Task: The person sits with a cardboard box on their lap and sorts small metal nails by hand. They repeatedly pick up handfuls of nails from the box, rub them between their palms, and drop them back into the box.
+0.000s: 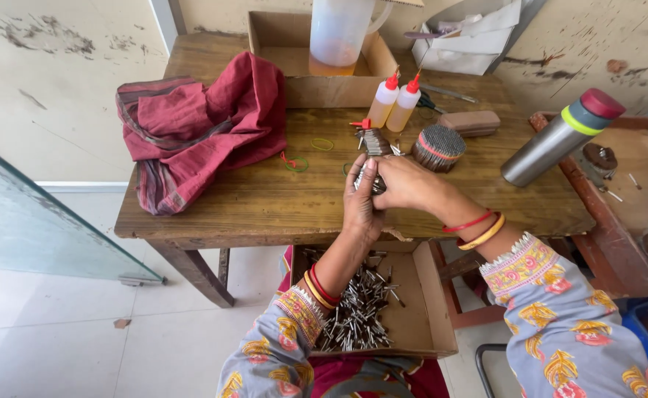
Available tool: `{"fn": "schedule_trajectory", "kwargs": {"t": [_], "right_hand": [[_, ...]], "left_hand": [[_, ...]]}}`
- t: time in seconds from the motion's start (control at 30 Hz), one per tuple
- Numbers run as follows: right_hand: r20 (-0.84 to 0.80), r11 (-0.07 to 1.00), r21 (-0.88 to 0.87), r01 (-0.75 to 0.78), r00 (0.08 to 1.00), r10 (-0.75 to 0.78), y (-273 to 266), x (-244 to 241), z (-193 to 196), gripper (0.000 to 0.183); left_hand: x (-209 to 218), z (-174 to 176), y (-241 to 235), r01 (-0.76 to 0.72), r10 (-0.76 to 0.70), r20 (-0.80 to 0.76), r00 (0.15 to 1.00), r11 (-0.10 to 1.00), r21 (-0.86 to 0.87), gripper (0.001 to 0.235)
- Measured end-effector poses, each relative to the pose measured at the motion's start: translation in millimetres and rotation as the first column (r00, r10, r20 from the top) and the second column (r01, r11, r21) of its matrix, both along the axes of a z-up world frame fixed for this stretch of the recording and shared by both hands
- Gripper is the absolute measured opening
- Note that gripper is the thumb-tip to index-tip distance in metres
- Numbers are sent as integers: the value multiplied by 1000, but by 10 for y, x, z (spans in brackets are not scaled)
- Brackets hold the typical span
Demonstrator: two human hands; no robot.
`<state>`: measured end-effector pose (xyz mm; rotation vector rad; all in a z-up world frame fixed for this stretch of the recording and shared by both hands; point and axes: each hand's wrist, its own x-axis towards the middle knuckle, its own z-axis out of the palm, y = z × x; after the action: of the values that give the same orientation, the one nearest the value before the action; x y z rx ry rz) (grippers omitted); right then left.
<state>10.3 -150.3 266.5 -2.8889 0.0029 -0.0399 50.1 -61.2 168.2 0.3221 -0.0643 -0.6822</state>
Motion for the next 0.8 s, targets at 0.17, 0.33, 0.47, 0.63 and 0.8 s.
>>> {"fn": "schedule_trajectory", "kwargs": {"t": [0.17, 0.33, 0.47, 0.63, 0.8], "right_hand": [[186, 990, -144, -5, 982, 32, 781, -790, 410, 94], [393, 909, -142, -392, 820, 416, 773, -1151, -38, 125], [325, 879, 193, -437, 874, 363, 713, -1461, -682, 121], [420, 854, 89, -513, 797, 435, 677, -1664, -1012, 127], [274, 894, 189, -407, 896, 350, 637, -1691, -1066, 128]], "left_hand": [[-258, -79, 634, 123, -123, 43, 991, 992, 7, 49], [-746, -318, 1114, 483, -484, 68, 872, 875, 26, 43], [-1014, -747, 1183, 519, -544, 115, 831, 834, 189, 51], [-1117, -926, 1234, 590, -597, 53, 800, 801, 102, 54], [-1065, -885, 1215, 668, -672, -30, 740, 727, 160, 69]]}}
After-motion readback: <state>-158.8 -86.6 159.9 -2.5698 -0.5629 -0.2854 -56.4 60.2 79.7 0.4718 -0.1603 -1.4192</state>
